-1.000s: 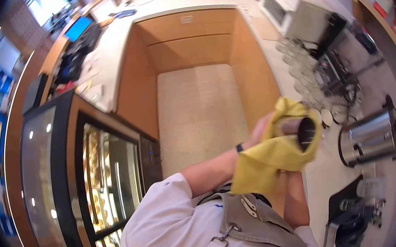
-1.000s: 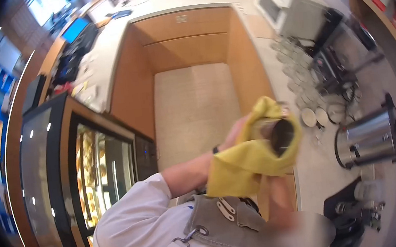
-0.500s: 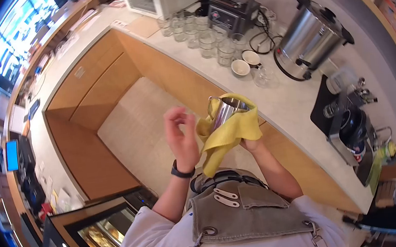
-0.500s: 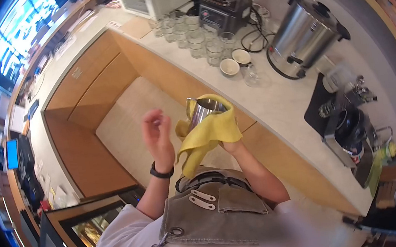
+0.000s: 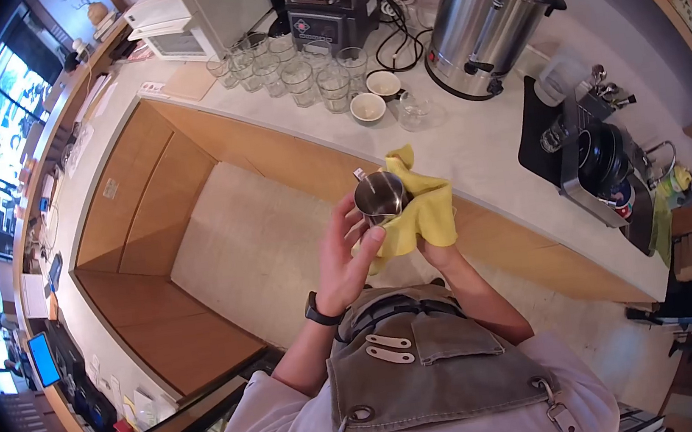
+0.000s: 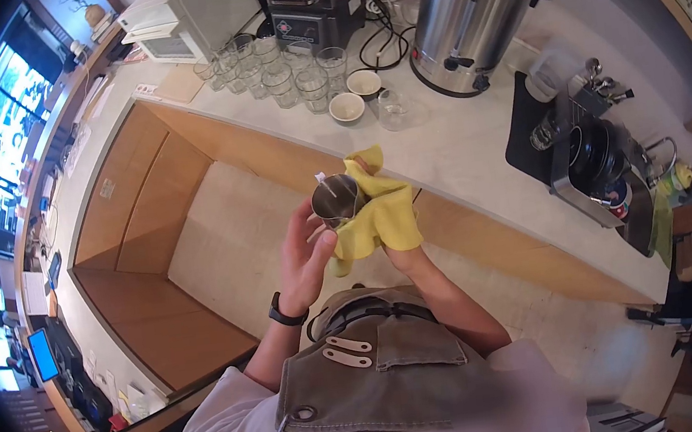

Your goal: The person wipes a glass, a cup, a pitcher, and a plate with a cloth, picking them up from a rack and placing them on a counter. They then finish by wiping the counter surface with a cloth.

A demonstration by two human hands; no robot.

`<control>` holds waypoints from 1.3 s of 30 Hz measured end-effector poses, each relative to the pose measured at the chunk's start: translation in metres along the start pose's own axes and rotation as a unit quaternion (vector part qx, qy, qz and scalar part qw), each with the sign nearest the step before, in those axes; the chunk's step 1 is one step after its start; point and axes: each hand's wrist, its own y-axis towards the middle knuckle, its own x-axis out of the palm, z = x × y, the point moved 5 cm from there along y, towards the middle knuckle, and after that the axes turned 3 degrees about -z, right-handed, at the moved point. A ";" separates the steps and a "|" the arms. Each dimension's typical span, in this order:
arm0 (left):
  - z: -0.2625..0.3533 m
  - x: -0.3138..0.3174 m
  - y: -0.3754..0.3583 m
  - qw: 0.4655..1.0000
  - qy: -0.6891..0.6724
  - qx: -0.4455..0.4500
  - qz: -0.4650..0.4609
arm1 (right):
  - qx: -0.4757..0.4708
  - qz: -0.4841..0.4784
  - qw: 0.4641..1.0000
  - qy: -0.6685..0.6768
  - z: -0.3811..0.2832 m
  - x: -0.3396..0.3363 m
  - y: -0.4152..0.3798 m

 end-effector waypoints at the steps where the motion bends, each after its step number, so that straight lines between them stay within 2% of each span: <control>1: -0.002 0.004 0.002 1.000 -0.004 0.004 -0.008 | 0.012 -0.014 1.000 -0.003 -0.002 -0.001 -0.001; 4: 0.000 0.018 0.010 0.995 0.086 0.013 -0.049 | 0.026 -0.045 0.999 -0.016 -0.011 -0.006 -0.004; 6: 0.000 0.032 0.015 0.993 0.090 0.018 -0.071 | 0.011 -0.048 0.998 -0.030 -0.021 -0.008 -0.004; 9: -0.006 0.055 0.021 0.990 0.092 0.027 -0.104 | 0.032 -0.042 0.998 0.020 -0.023 -0.040 -0.019; 12: -0.014 0.080 0.031 0.979 0.133 0.089 -0.128 | 0.029 0.006 0.999 -0.045 0.000 -0.090 -0.038; 13: -0.017 0.089 0.034 0.972 0.154 0.117 -0.135 | 0.037 0.058 0.997 -0.020 -0.008 -0.097 -0.040; 16: -0.035 0.115 0.040 0.967 0.192 0.099 -0.133 | 0.055 0.104 0.986 -0.117 -0.016 -0.137 -0.051; 17: -0.043 0.124 0.042 0.980 0.125 0.041 -0.147 | 0.088 0.143 0.984 -0.061 -0.028 -0.139 -0.050; 18: -0.045 0.133 0.043 0.983 0.102 0.030 -0.149 | 0.115 0.186 0.976 -0.003 -0.040 -0.140 -0.049; 20: -0.047 0.153 0.046 0.986 0.057 0.005 -0.156 | 0.129 0.250 0.960 -0.018 -0.051 -0.156 -0.054; 21: -0.048 0.164 0.046 0.986 0.034 -0.014 -0.165 | 0.133 0.249 0.958 -0.048 -0.053 -0.167 -0.056; 24: -0.066 0.189 0.049 0.970 0.133 0.060 -0.195 | 0.144 0.248 0.953 -0.100 -0.050 -0.204 -0.064; 27: -0.076 0.225 0.047 0.966 -0.082 -0.157 -0.187 | 0.137 0.240 0.960 -0.051 -0.054 -0.229 -0.068; 29: -0.083 0.239 0.056 0.979 -0.068 -0.068 -0.179 | 0.109 0.225 0.968 0.017 -0.063 -0.245 -0.066; 32: -0.083 0.257 0.067 0.984 -0.002 0.042 -0.171 | 0.063 0.164 0.928 0.328 -0.055 -0.254 -0.057; 35: -0.098 0.269 0.081 0.967 0.083 0.208 -0.123 | 0.019 0.156 0.937 0.312 -0.076 -0.235 -0.049; 38: -0.110 0.286 0.097 0.934 0.191 0.288 -0.088 | 0.031 0.186 0.944 0.271 -0.077 -0.231 -0.053; 39: -0.120 0.290 0.103 0.941 0.173 0.277 -0.091 | 0.039 0.196 0.944 0.263 -0.077 -0.234 -0.056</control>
